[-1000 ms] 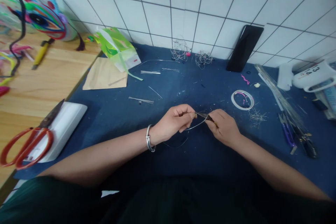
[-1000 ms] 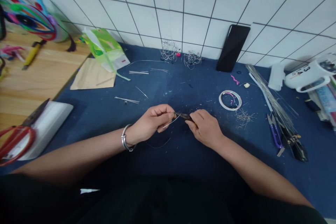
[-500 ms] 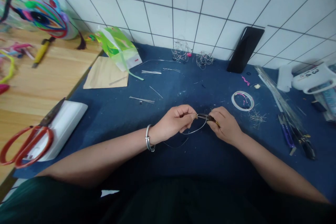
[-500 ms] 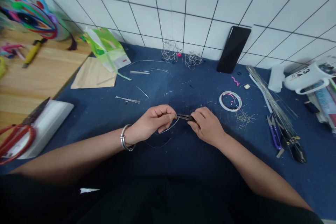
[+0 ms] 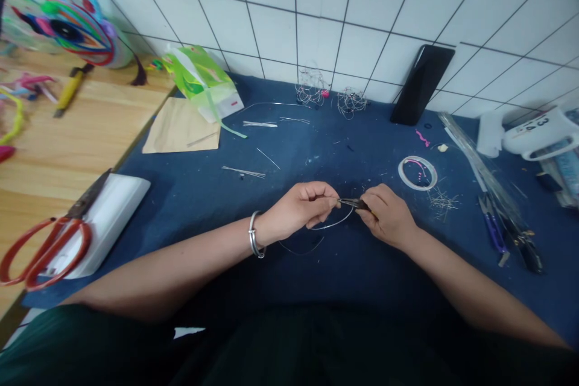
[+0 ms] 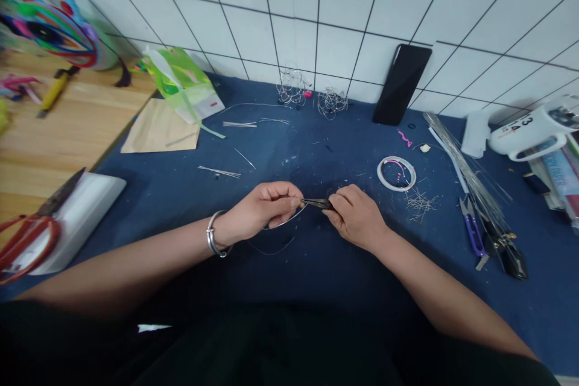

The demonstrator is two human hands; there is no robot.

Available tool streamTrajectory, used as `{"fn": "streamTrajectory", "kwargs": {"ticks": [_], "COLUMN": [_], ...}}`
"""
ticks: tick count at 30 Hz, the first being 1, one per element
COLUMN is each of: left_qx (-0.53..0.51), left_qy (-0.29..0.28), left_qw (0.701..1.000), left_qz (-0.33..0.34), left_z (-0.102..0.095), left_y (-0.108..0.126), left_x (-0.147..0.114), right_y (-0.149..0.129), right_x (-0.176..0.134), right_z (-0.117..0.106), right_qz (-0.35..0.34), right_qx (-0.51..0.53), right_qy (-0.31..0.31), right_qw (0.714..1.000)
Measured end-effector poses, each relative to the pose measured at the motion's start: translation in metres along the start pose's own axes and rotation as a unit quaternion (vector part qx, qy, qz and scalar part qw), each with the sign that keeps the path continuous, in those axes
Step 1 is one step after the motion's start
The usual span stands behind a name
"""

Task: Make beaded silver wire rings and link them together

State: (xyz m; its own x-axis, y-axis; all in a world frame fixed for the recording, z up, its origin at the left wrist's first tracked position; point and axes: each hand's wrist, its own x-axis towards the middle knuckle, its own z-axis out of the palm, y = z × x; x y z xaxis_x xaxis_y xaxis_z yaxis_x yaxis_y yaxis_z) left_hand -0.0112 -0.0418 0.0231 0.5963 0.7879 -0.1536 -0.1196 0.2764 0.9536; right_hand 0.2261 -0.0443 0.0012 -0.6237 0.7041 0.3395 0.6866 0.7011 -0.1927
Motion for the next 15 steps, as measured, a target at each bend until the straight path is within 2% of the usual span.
{"fn": "streamTrajectory", "kwargs": {"ticks": [15], "left_qx": [-0.013], "left_qy": [-0.013], "left_qw": [1.000], "left_qz": [0.003], "left_z": [-0.0002], "left_y": [-0.0028], "left_x": [0.0000], "right_y": [-0.0010], "right_x": [-0.0021], "right_z": [0.0027], "right_qz": [-0.001], "right_qx": [0.021], "right_qy": [-0.017], "right_qw": [1.000]}}
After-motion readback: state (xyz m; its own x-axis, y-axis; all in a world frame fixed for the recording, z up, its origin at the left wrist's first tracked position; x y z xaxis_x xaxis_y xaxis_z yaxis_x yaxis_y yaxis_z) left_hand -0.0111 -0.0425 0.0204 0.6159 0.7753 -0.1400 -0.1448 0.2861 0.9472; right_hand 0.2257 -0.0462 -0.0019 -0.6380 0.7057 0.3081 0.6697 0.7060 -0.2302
